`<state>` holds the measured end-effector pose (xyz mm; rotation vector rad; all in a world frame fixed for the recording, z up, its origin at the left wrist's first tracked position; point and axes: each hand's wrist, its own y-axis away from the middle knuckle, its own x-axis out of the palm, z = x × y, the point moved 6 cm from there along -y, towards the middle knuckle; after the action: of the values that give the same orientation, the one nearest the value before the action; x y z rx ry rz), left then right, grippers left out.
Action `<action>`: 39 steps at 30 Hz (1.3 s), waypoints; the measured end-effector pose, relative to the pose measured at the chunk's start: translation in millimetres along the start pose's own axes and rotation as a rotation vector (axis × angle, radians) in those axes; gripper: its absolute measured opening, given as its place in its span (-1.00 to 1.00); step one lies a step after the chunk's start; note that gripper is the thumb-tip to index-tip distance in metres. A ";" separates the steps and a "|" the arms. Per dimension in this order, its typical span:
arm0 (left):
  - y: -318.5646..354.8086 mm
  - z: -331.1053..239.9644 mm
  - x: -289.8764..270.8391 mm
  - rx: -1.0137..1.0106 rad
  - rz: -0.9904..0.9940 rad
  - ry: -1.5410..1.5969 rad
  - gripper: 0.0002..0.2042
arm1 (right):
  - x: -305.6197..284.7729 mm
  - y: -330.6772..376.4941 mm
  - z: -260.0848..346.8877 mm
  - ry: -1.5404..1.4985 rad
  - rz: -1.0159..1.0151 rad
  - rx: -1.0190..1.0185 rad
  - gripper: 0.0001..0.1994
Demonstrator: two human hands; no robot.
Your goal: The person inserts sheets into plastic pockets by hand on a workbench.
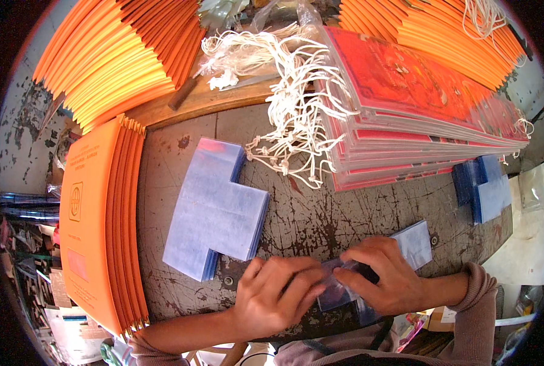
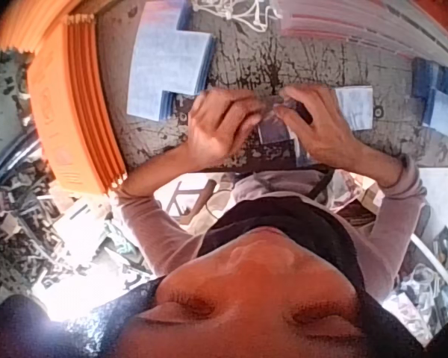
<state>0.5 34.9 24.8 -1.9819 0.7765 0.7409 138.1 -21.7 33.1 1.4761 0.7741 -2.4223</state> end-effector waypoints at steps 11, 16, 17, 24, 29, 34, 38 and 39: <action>1.1 -7.7 -1.0 0.104 -0.043 -0.290 -0.80 | 2.6 4.4 4.6 0.133 0.028 -0.114 -0.73; 0.7 -12.8 -2.8 0.134 -0.031 -0.337 -0.81 | 3.9 5.7 6.2 0.147 0.004 -0.124 -0.74; 0.7 -13.1 -2.9 0.143 -0.023 -0.336 -0.82 | 3.7 5.6 6.3 0.149 0.000 -0.124 -0.74; -3.4 3.9 0.0 -0.077 -0.035 -0.026 -0.84 | 4.0 3.8 6.1 0.115 -0.014 -0.109 -0.73; -2.0 0.3 4.0 0.013 -0.058 0.121 -0.79 | 1.7 1.1 3.9 0.068 -0.044 -0.092 -0.68; -7.8 0.5 1.7 0.012 0.011 0.120 -0.77 | 1.0 3.3 1.5 0.084 -0.030 -0.072 -0.66; -10.3 3.2 4.2 -0.018 0.036 0.060 -0.74 | 1.7 4.8 1.4 0.101 -0.094 -0.083 -0.74; -10.7 3.4 4.1 -0.036 0.042 0.034 -0.72 | 1.2 3.9 3.1 0.095 -0.114 -0.095 -0.77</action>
<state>10.4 41.5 25.6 -2.0201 0.8323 0.7520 136.9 -26.5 31.9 1.5597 1.0059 -2.3726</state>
